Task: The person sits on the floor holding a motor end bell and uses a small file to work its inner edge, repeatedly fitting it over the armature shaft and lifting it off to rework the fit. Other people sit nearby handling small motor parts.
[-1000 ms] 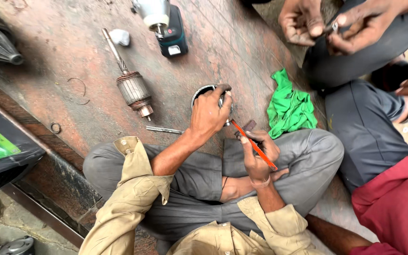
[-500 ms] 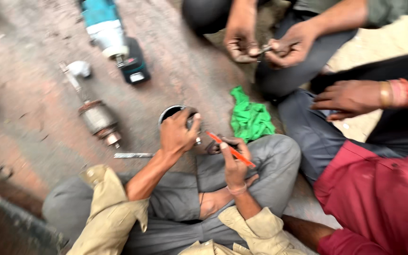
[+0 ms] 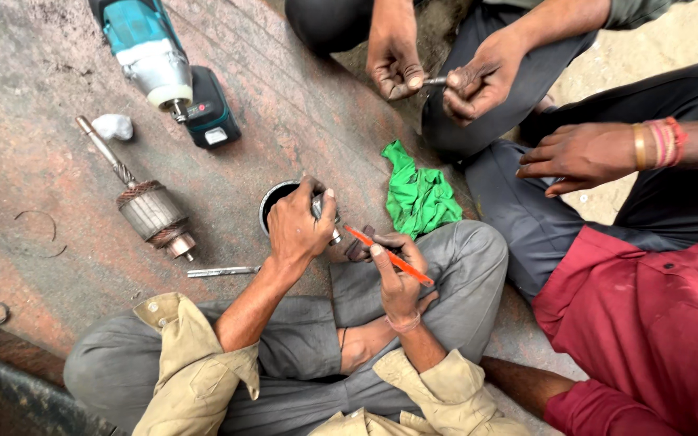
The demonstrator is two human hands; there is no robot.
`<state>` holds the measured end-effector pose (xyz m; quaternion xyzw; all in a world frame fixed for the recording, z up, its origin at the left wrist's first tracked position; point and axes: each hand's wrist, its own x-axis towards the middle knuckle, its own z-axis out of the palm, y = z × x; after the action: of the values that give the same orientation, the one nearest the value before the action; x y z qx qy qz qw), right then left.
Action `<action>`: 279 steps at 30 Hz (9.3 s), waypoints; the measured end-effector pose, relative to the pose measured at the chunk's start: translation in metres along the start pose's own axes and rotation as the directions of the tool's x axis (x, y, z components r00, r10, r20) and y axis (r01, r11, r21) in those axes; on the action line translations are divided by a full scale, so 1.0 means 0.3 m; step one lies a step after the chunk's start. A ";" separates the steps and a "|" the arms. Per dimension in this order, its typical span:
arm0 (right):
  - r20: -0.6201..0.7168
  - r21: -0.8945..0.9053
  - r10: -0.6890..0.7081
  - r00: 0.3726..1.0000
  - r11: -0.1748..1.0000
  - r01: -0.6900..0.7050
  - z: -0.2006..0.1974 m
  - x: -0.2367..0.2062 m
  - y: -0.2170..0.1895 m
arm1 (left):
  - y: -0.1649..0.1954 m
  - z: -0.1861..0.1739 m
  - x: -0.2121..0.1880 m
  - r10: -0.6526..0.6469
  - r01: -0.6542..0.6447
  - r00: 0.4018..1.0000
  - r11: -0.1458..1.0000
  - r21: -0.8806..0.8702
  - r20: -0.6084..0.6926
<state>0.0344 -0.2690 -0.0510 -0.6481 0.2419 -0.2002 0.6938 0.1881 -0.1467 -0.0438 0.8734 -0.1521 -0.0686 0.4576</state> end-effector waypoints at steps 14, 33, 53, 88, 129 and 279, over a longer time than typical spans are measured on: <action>0.084 -0.269 -0.151 0.985 0.948 0.168 0.030 -0.003 -0.020 | -0.052 0.002 0.007 0.029 -0.029 1.000 0.996 -0.080 0.000; 0.277 -0.493 -0.409 0.870 0.716 0.493 0.067 0.029 -0.047 | -0.074 0.016 0.027 -0.017 0.015 0.999 0.999 -0.033 -0.034; 0.288 -0.563 -0.464 0.838 0.626 0.540 0.076 -0.007 -0.023 | -0.091 0.038 0.004 -0.112 0.112 0.994 0.994 -0.017 -0.003; 0.151 -0.485 -0.214 0.965 0.835 0.261 0.047 -0.012 -0.071 | -0.081 0.023 -0.005 -0.040 0.040 0.999 0.996 -0.075 -0.008; -0.387 0.441 0.094 0.917 0.893 0.095 -0.318 0.034 -0.236 | 0.019 0.094 -0.044 -0.119 0.119 0.993 0.992 -0.038 -0.010; 0.199 -0.554 -0.507 0.839 0.648 0.523 0.070 -0.065 -0.048 | -0.060 0.005 -0.052 -0.048 0.042 0.998 0.991 -0.126 -0.043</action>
<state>0.0318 -0.2418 -0.0344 -0.8740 0.0886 -0.2953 0.3756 0.1765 -0.1331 -0.0595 0.8477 -0.1172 -0.0680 0.5129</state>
